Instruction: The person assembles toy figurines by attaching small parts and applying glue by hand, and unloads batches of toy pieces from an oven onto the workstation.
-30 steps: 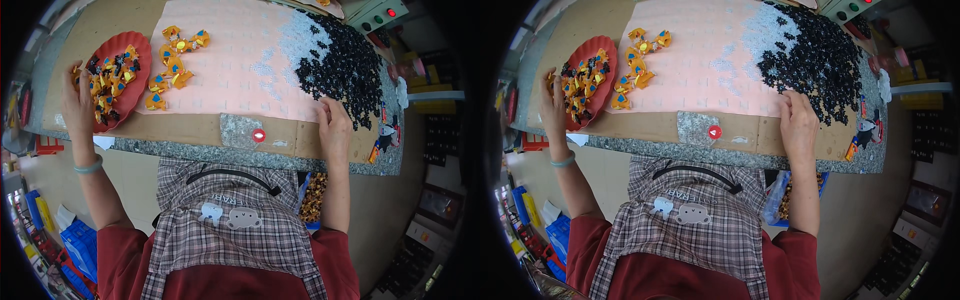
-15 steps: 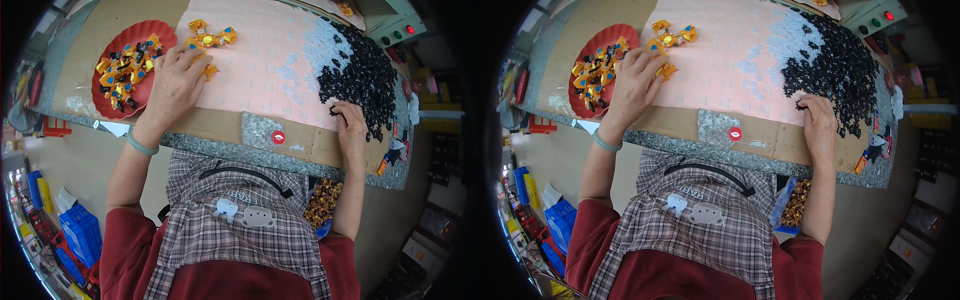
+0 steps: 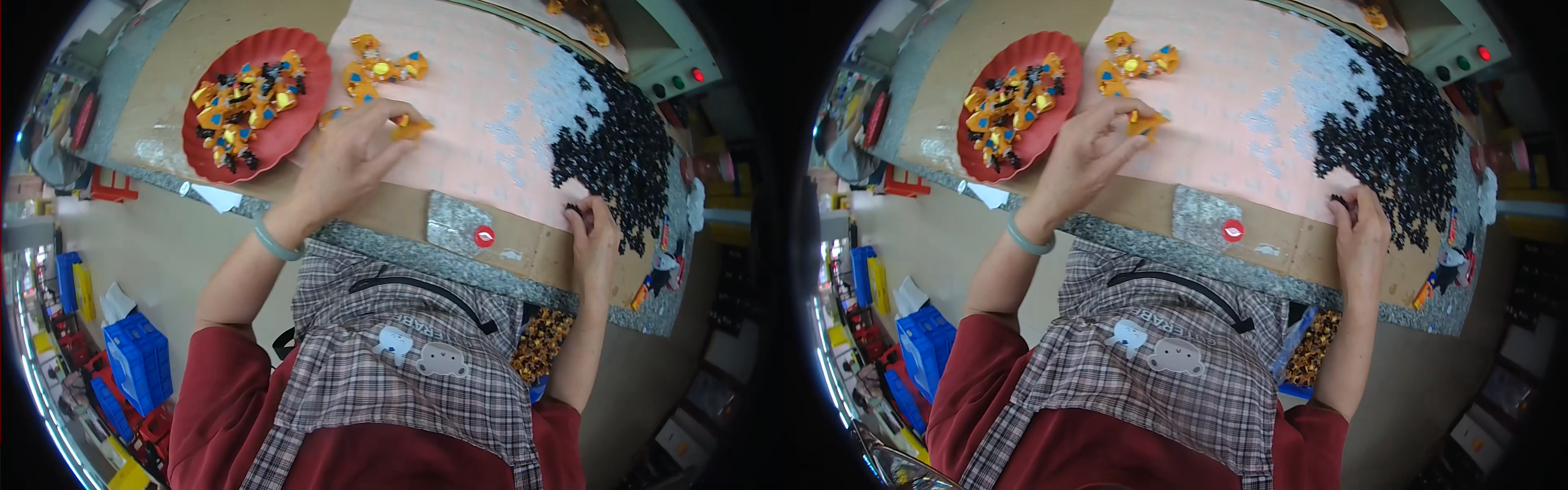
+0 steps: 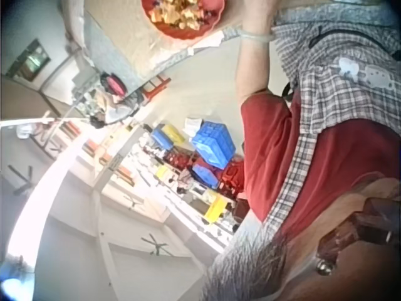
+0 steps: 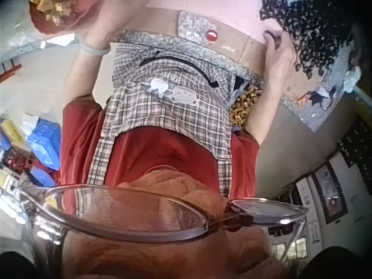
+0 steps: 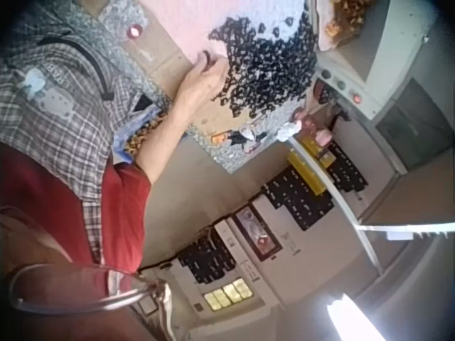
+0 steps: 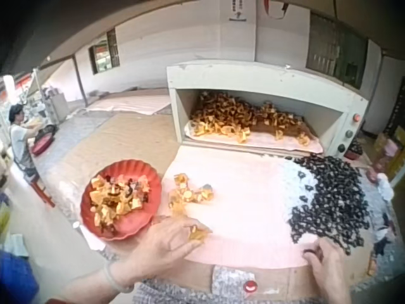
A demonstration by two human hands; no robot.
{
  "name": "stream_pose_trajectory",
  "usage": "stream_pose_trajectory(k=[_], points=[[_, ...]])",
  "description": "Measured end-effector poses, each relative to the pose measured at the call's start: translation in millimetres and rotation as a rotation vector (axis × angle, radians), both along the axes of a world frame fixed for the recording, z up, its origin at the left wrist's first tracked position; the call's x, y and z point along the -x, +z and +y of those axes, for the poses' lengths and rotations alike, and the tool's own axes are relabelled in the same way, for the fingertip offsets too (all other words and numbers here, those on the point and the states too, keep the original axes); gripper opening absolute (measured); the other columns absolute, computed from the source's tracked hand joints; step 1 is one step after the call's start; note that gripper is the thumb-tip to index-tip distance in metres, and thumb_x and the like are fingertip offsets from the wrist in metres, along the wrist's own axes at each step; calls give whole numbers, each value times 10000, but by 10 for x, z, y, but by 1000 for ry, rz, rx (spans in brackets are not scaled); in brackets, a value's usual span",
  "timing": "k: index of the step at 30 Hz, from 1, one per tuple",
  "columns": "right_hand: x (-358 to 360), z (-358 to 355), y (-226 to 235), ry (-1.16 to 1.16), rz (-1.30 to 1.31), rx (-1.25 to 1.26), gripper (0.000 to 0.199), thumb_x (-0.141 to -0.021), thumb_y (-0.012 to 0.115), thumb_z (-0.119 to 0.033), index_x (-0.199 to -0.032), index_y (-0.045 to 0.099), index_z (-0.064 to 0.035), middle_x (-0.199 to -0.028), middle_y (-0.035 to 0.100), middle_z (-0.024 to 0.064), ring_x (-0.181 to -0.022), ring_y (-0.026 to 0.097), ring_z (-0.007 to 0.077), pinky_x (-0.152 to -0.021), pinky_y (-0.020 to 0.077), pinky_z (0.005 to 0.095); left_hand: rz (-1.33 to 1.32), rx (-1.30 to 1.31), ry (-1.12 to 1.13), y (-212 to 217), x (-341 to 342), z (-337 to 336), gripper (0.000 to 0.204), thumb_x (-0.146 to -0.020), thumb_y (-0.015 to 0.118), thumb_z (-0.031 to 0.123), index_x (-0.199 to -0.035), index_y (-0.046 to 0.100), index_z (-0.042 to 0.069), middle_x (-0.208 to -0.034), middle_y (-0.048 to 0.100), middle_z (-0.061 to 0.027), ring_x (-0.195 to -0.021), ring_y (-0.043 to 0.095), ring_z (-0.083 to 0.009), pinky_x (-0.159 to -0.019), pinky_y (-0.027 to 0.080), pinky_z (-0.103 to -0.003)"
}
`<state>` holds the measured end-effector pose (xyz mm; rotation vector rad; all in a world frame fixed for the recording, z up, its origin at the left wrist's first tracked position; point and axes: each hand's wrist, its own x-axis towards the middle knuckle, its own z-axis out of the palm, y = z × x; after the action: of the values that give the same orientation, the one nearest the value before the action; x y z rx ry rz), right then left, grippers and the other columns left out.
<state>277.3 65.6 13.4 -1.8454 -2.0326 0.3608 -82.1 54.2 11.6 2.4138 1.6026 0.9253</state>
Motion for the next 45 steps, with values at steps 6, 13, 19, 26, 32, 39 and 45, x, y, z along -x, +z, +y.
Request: stream_pose_trajectory(k=[6,13,19,26,32,39,45], points=[[69,-81,-24,111,195,-80,137,-852,658,10,-988,652,27,-832,599,110,-701,588,193,-629,462,298,-1261,635,-269,-59,-347,-236,351,-958,602,96,-1288,527,6,-1205,613,-105,-1082,621,-187,-948,492,-313],[257,-286,38,214,444,8,129,-861,643,32,-986,674,41,-892,642,75,-745,601,136,-668,474,246,-1503,899,-371,-150,-428,-364,365,-975,536,91,-1329,502,10,-1229,601,-127,-1104,619,-214,-932,504,-334],[622,-480,131,262,569,148,155,-855,640,53,-1001,684,29,-910,647,75,-769,609,136,-690,486,248,-1556,932,-423,-197,-487,-391,375,-969,512,94,-1339,497,31,-1236,601,-125,-1085,615,-195,-891,503,-311],[739,-513,94,396,439,49,181,-849,642,65,-1012,690,2,-899,629,102,-752,617,195,-681,490,286,-1435,1015,-285,-111,-500,-459,395,-960,515,120,-1351,496,65,-1107,595,-60,-907,561,-115,-754,442,-241],[769,-516,58,433,365,46,190,-845,637,77,-1008,682,-9,-915,606,110,-764,616,221,-684,494,309,-1433,1024,-308,-131,-519,-464,424,-956,505,122,-1373,479,50,-1057,573,-37,-869,526,-103,-718,419,-230],[739,-508,39,474,343,41,185,-847,633,73,-1007,673,-10,-921,596,113,-778,619,233,-687,493,324,-1360,999,-378,-119,-528,-468,405,-973,475,136,-1365,485,34,-1036,565,-27,-854,512,-89,-690,392,-206],[740,-509,58,473,340,52,174,-847,631,67,-1001,670,-6,-921,595,115,-782,622,241,-690,493,327,-1400,1027,-369,-84,-550,-465,355,-1024,419,208,-1312,529,33,-960,540,-5,-812,488,-64,-647,370,-194]])
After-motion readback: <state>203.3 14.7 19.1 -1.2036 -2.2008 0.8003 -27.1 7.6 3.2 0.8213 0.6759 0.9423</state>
